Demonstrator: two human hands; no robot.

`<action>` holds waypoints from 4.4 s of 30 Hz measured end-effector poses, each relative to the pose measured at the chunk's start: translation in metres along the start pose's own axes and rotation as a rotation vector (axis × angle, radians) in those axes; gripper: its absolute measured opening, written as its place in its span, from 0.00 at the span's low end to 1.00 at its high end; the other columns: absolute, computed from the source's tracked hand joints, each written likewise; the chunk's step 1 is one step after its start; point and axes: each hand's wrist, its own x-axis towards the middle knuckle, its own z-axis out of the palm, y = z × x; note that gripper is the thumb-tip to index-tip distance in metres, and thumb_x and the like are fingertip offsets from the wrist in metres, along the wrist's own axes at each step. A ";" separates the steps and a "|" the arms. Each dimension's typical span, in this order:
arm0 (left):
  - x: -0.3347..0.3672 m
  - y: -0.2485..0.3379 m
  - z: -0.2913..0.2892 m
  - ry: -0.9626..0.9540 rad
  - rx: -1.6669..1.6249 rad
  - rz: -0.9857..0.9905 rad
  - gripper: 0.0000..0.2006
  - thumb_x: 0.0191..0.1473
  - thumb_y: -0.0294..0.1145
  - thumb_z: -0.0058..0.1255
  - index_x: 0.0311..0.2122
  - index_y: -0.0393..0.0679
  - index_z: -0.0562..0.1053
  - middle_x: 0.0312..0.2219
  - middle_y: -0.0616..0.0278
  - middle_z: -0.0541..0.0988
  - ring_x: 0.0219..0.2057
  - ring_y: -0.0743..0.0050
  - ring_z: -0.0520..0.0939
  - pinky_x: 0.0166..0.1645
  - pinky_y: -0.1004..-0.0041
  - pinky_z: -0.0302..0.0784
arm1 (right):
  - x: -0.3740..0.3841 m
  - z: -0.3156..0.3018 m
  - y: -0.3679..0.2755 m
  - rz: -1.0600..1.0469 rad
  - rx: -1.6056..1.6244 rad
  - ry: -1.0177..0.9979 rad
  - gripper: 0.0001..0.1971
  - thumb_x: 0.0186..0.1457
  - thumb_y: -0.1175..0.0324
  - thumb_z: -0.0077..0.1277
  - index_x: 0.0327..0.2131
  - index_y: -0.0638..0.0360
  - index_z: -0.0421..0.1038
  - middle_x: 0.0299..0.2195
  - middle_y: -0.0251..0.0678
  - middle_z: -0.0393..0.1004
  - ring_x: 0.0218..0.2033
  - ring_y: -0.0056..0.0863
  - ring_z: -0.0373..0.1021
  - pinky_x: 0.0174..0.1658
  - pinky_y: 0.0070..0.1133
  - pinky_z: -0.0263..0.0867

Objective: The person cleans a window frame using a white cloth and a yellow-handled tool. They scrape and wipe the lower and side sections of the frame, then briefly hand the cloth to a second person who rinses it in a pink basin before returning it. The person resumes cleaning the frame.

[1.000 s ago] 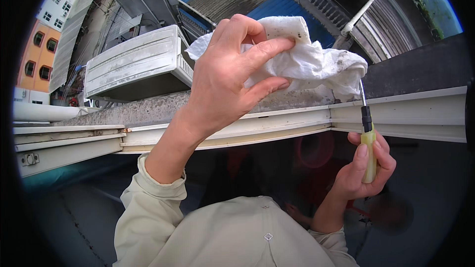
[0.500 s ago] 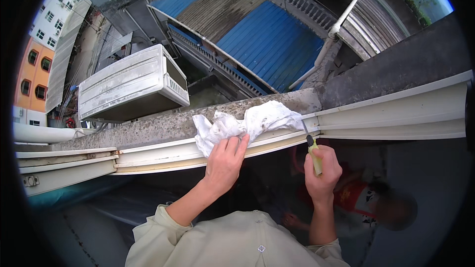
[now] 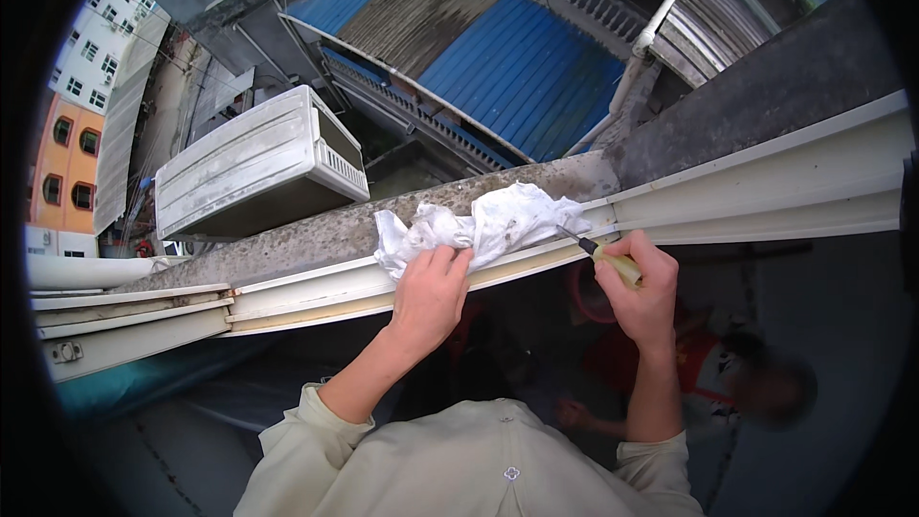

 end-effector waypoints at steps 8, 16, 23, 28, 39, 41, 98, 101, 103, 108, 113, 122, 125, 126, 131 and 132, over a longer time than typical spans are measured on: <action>0.007 -0.006 0.005 -0.052 -0.091 -0.039 0.22 0.46 0.20 0.59 0.50 0.39 0.73 0.38 0.54 0.73 0.39 0.52 0.75 0.44 0.60 0.73 | 0.052 0.009 0.003 0.472 0.329 -0.185 0.03 0.43 0.78 0.51 0.23 0.66 0.68 0.17 0.35 0.71 0.15 0.22 0.71 0.18 0.20 0.65; 0.000 -0.016 0.015 0.028 -0.229 -0.037 0.23 0.45 0.17 0.56 0.51 0.38 0.73 0.38 0.53 0.72 0.40 0.51 0.75 0.45 0.59 0.72 | 0.035 0.065 -0.025 0.521 0.538 -0.244 0.04 0.44 0.78 0.53 0.23 0.65 0.68 0.18 0.36 0.73 0.15 0.23 0.72 0.17 0.19 0.67; -0.020 -0.033 0.017 0.129 -0.458 -0.126 0.17 0.48 0.18 0.53 0.46 0.36 0.77 0.40 0.55 0.73 0.43 0.56 0.75 0.48 0.66 0.73 | 0.010 0.095 -0.023 0.608 0.788 -0.133 0.05 0.46 0.77 0.55 0.25 0.65 0.68 0.20 0.41 0.74 0.14 0.26 0.73 0.16 0.19 0.69; 0.020 -0.063 -0.058 0.224 -1.062 -0.188 0.16 0.58 0.23 0.54 0.53 0.40 0.76 0.47 0.65 0.72 0.50 0.76 0.72 0.56 0.76 0.65 | 0.041 0.082 -0.054 0.389 1.066 -0.023 0.04 0.50 0.77 0.52 0.29 0.67 0.69 0.24 0.48 0.77 0.18 0.33 0.76 0.21 0.25 0.76; 0.069 -0.033 -0.182 0.235 -0.739 0.298 0.15 0.53 0.18 0.57 0.46 0.42 0.79 0.40 0.64 0.75 0.41 0.75 0.78 0.46 0.76 0.77 | 0.038 0.002 -0.049 -0.147 1.595 -0.058 0.09 0.56 0.68 0.46 0.37 0.63 0.67 0.36 0.62 0.76 0.21 0.33 0.74 0.24 0.26 0.74; 0.051 -0.025 -0.168 0.200 -0.642 0.290 0.15 0.51 0.16 0.57 0.45 0.41 0.79 0.38 0.63 0.74 0.38 0.72 0.78 0.43 0.74 0.78 | 0.014 -0.012 -0.032 -0.135 1.560 -0.030 0.10 0.55 0.68 0.46 0.38 0.63 0.65 0.36 0.62 0.75 0.20 0.32 0.73 0.21 0.25 0.74; -0.125 -0.080 -0.036 0.300 0.114 0.069 0.17 0.42 0.15 0.57 0.40 0.42 0.78 0.28 0.58 0.73 0.31 0.56 0.75 0.34 0.63 0.73 | -0.162 0.048 0.035 0.526 1.134 0.120 0.07 0.55 0.75 0.52 0.36 0.63 0.66 0.31 0.48 0.78 0.25 0.28 0.77 0.32 0.23 0.77; -0.126 -0.082 -0.074 0.168 0.231 -0.019 0.09 0.45 0.19 0.56 0.35 0.41 0.77 0.28 0.58 0.73 0.33 0.56 0.77 0.34 0.63 0.75 | -0.165 0.042 0.045 0.506 1.132 0.130 0.07 0.54 0.73 0.52 0.36 0.63 0.66 0.31 0.47 0.78 0.26 0.29 0.77 0.32 0.23 0.77; -0.124 -0.073 -0.088 0.141 0.229 -0.081 0.05 0.44 0.22 0.59 0.30 0.41 0.77 0.27 0.57 0.72 0.34 0.54 0.77 0.34 0.61 0.74 | -0.166 0.034 0.047 0.463 1.119 0.120 0.06 0.54 0.73 0.53 0.34 0.64 0.68 0.31 0.46 0.79 0.26 0.29 0.78 0.33 0.23 0.77; -0.080 -0.014 -0.058 -0.019 -0.161 -0.068 0.06 0.45 0.27 0.63 0.29 0.39 0.77 0.24 0.57 0.74 0.26 0.58 0.78 0.31 0.65 0.72 | -0.162 0.022 0.055 0.124 0.627 0.078 0.05 0.52 0.73 0.54 0.31 0.64 0.70 0.34 0.41 0.80 0.35 0.27 0.76 0.42 0.23 0.71; -0.030 0.017 0.007 -0.482 -0.561 -0.135 0.09 0.58 0.25 0.56 0.44 0.37 0.74 0.38 0.56 0.80 0.40 0.64 0.83 0.45 0.69 0.80 | -0.171 0.032 0.062 0.064 0.648 -0.059 0.12 0.54 0.72 0.54 0.42 0.62 0.68 0.30 0.37 0.77 0.34 0.25 0.74 0.40 0.24 0.69; -0.001 0.189 0.045 -0.595 -0.469 0.579 0.25 0.54 0.22 0.57 0.58 0.37 0.68 0.45 0.51 0.77 0.46 0.60 0.80 0.50 0.69 0.76 | -0.214 0.031 0.100 0.231 0.312 0.487 0.20 0.54 0.68 0.57 0.50 0.62 0.69 0.34 0.44 0.78 0.36 0.35 0.78 0.38 0.28 0.72; 0.001 0.176 0.054 -0.520 -0.353 0.655 0.29 0.50 0.21 0.58 0.60 0.42 0.68 0.50 0.49 0.73 0.50 0.50 0.77 0.50 0.62 0.76 | -0.222 0.003 0.122 0.418 0.450 0.617 0.14 0.52 0.71 0.57 0.43 0.64 0.72 0.30 0.40 0.79 0.32 0.30 0.78 0.35 0.25 0.72; 0.004 0.170 0.054 -0.438 -0.315 0.742 0.29 0.50 0.20 0.58 0.60 0.43 0.68 0.50 0.49 0.73 0.49 0.51 0.77 0.49 0.62 0.76 | -0.225 -0.005 0.132 0.428 0.545 0.682 0.13 0.52 0.71 0.57 0.42 0.64 0.72 0.29 0.38 0.79 0.30 0.28 0.78 0.34 0.25 0.72; 0.005 0.108 0.043 -0.366 -0.234 0.541 0.25 0.45 0.20 0.60 0.52 0.42 0.74 0.45 0.53 0.75 0.44 0.58 0.78 0.42 0.66 0.74 | -0.237 -0.027 0.194 0.745 0.886 0.751 0.17 0.53 0.72 0.55 0.47 0.61 0.69 0.30 0.39 0.79 0.25 0.30 0.78 0.29 0.24 0.75; 0.003 0.067 0.043 -0.433 -0.150 0.433 0.33 0.45 0.18 0.59 0.60 0.46 0.67 0.55 0.55 0.69 0.54 0.59 0.73 0.49 0.66 0.72 | -0.238 -0.036 0.193 0.921 1.059 0.699 0.19 0.52 0.73 0.55 0.49 0.61 0.67 0.30 0.39 0.79 0.25 0.32 0.78 0.28 0.26 0.76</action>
